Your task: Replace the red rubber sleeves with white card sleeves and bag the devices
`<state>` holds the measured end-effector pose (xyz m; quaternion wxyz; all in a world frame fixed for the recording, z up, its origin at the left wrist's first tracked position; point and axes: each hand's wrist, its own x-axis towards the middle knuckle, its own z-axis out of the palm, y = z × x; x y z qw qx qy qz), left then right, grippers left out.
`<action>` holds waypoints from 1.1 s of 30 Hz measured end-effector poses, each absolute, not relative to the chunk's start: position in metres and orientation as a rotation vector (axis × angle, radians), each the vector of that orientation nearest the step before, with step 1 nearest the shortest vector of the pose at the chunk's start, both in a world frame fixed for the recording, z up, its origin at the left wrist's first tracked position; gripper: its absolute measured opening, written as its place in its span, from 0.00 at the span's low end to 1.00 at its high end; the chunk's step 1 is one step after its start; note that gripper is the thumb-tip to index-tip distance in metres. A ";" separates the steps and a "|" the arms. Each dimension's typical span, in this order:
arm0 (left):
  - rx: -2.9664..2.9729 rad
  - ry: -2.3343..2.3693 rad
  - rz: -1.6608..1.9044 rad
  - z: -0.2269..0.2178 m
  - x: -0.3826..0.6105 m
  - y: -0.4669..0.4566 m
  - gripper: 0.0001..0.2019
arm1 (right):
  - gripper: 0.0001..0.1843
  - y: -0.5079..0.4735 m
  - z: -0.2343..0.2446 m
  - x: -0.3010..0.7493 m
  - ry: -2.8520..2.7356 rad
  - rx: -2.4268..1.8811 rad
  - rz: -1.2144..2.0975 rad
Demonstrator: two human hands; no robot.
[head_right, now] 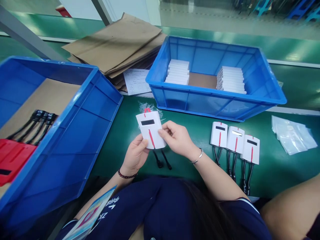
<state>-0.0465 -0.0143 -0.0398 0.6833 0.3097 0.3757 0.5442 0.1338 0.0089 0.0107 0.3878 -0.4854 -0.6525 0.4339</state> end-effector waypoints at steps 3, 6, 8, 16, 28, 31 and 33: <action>0.984 0.878 1.192 -0.023 -0.053 -0.017 0.20 | 0.21 0.015 -0.009 0.136 -1.243 -1.118 1.476; 1.228 0.851 1.115 -0.006 -0.057 -0.021 0.22 | 0.25 0.015 -0.021 0.134 -0.883 -1.066 1.720; 1.367 0.873 1.097 0.002 -0.058 -0.022 0.20 | 0.25 0.015 -0.024 0.133 -0.777 -1.065 1.784; 1.346 0.959 0.986 -0.004 -0.057 -0.007 0.20 | 0.21 0.009 -0.024 0.139 -0.797 -1.088 1.626; 2.339 1.295 1.010 0.008 -0.047 -0.024 0.13 | 0.19 0.020 0.010 0.175 -1.612 -1.056 0.954; 2.364 1.256 0.950 0.008 -0.045 -0.027 0.13 | 0.15 0.020 0.020 0.170 -1.801 -1.094 0.845; 2.264 1.229 0.908 0.004 -0.043 -0.025 0.13 | 0.17 0.021 0.020 0.165 -1.845 -1.153 0.749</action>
